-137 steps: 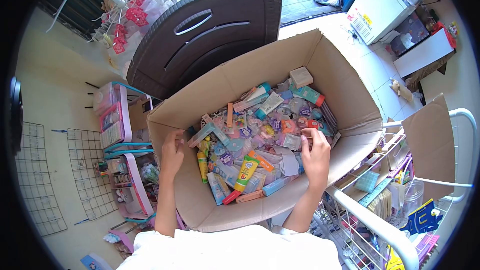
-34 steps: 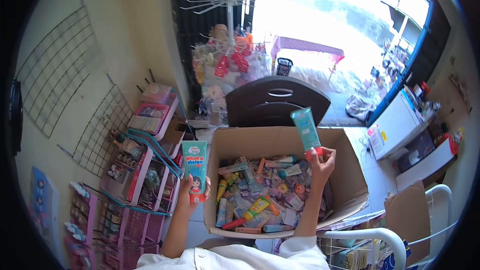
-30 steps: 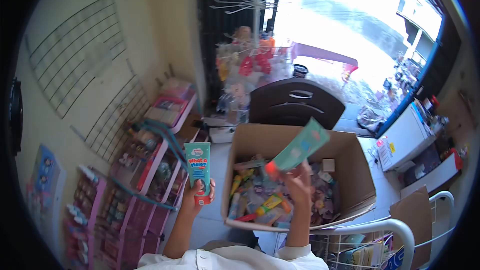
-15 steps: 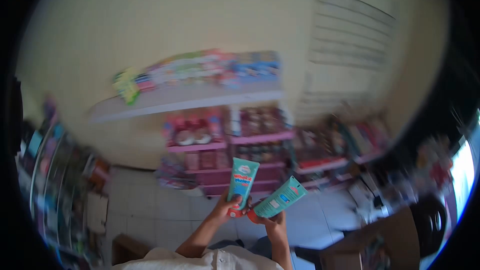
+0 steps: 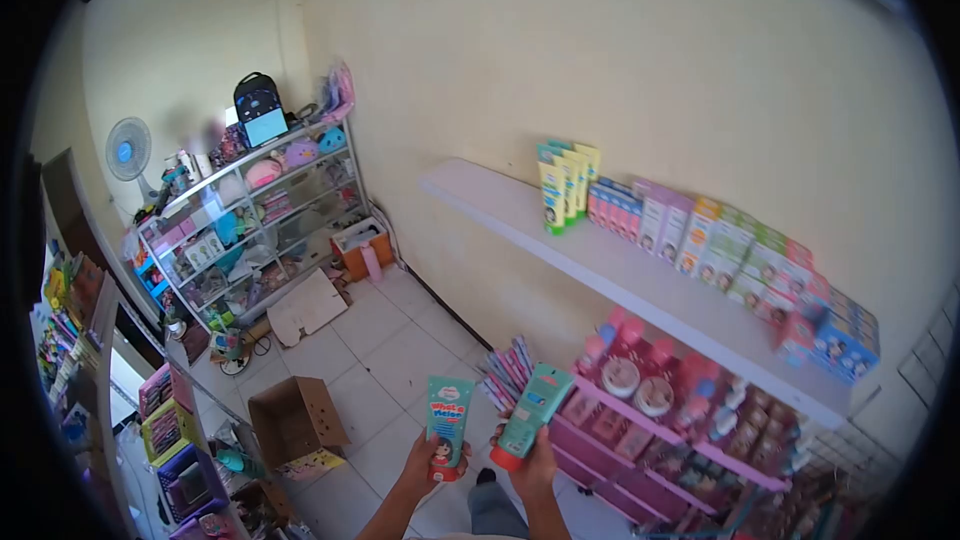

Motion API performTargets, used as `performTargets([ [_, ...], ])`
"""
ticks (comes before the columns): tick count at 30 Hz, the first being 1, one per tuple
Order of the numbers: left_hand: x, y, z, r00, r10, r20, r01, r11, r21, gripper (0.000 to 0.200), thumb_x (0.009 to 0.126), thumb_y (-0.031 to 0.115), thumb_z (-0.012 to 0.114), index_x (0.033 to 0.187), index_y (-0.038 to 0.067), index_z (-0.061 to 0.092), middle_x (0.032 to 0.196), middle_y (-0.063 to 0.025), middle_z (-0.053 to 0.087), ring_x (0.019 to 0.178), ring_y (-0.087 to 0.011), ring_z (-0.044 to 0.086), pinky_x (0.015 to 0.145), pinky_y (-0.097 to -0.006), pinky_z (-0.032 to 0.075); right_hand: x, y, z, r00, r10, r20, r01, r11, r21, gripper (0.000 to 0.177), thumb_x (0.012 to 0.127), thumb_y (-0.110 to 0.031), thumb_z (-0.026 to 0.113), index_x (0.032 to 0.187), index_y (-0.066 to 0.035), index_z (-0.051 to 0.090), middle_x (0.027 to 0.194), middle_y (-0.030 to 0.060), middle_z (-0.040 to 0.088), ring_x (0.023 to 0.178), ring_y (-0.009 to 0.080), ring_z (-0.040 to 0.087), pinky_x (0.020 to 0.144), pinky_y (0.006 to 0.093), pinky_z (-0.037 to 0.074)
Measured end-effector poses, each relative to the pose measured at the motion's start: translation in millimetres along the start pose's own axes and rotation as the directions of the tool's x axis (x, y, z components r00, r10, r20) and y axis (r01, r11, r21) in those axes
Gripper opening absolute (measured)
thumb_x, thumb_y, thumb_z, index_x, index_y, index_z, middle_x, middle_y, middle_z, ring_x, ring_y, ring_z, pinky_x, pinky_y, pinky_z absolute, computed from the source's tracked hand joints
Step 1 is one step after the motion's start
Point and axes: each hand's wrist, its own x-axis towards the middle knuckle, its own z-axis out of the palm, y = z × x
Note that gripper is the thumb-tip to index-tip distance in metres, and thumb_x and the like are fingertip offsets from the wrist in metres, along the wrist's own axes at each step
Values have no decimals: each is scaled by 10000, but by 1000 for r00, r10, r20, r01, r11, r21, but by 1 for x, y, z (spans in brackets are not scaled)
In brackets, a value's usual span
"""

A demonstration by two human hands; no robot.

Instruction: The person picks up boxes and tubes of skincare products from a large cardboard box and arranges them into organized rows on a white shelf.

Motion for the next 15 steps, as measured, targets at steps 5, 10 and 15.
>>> performTargets([
  [5, 73, 28, -44, 996, 28, -80, -33, 998, -54, 614, 790, 562, 338, 1055, 10, 385, 819, -189, 550, 609, -244, 567, 508, -319, 468, 92, 31, 17, 997, 22, 72, -1, 957, -289, 502, 811, -336, 492, 1152, -17, 308, 988, 110, 457, 853, 192, 500, 719, 331, 443],
  [10, 161, 72, -54, 986, 118, -119, -119, 993, -7, 577, 803, 539, 341, 1038, 14, 384, 804, -182, 546, 599, -241, 564, 503, -320, 469, 190, 35, 28, 985, -19, 172, 90, 904, -418, 532, 783, -176, 558, 1202, -34, 261, 1002, 98, 441, 880, 179, 489, 745, 324, 440],
  [15, 208, 96, -55, 806, 386, -450, -361, 921, 145, 392, 847, 386, 393, 1018, 35, 360, 794, -171, 532, 588, -210, 548, 515, -309, 462, 245, 30, 35, 995, -45, 88, 86, 833, -547, 620, 703, -43, 632, 1207, -22, 272, 1031, 87, 434, 930, 166, 464, 763, 304, 426],
])
